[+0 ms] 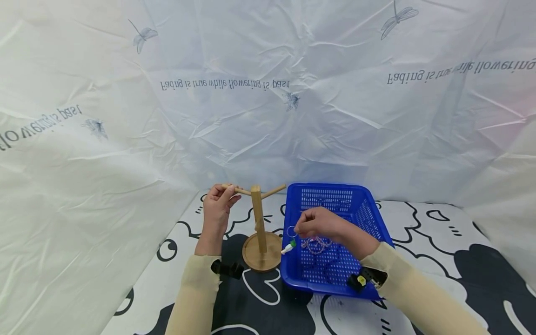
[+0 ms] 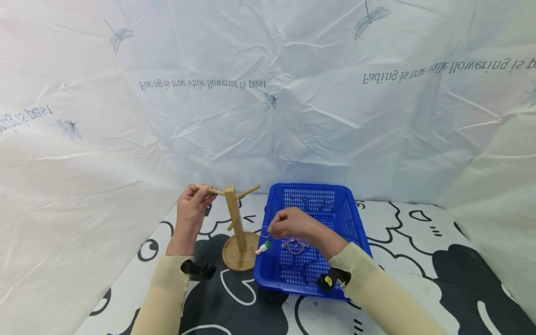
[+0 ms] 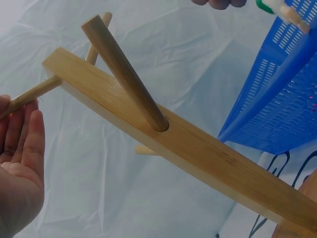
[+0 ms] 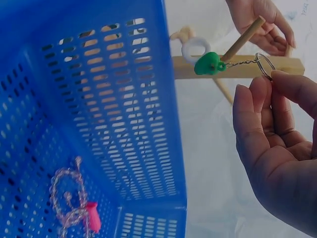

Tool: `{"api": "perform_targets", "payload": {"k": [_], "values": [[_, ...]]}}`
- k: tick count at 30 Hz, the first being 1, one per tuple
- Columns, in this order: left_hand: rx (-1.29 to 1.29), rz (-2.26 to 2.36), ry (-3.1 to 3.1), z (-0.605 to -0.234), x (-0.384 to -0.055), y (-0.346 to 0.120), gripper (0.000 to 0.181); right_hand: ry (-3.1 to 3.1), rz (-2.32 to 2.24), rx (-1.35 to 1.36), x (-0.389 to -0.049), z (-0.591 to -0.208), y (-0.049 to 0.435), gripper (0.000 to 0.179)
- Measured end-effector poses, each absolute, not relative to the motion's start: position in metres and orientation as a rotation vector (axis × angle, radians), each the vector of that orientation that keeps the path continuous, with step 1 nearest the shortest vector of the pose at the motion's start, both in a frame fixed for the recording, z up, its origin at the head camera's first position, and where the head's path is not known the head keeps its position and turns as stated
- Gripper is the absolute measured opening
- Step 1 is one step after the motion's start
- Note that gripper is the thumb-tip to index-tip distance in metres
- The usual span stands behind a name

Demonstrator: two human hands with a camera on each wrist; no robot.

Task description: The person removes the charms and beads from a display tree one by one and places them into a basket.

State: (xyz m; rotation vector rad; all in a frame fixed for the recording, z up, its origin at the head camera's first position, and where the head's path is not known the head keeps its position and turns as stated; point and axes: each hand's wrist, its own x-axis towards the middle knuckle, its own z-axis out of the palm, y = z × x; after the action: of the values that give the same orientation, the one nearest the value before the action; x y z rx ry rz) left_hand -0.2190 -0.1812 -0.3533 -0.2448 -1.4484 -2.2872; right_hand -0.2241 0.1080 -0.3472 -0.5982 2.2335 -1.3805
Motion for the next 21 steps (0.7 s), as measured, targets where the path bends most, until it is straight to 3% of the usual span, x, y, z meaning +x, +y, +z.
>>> {"api": "perform_targets", "payload": {"k": [13, 21], "values": [[-0.261, -2.313, -1.418, -0.355, -0.22, -0.182, 0.01, 2.152, -1.438, -0.57, -0.234, -0.354, 0.127, 0.017], [-0.234, -2.307, -1.446, -0.354, -0.221, -0.183, 0.021, 2.092, -1.48, -0.531, -0.24, -0.351, 0.133, 0.015]]}}
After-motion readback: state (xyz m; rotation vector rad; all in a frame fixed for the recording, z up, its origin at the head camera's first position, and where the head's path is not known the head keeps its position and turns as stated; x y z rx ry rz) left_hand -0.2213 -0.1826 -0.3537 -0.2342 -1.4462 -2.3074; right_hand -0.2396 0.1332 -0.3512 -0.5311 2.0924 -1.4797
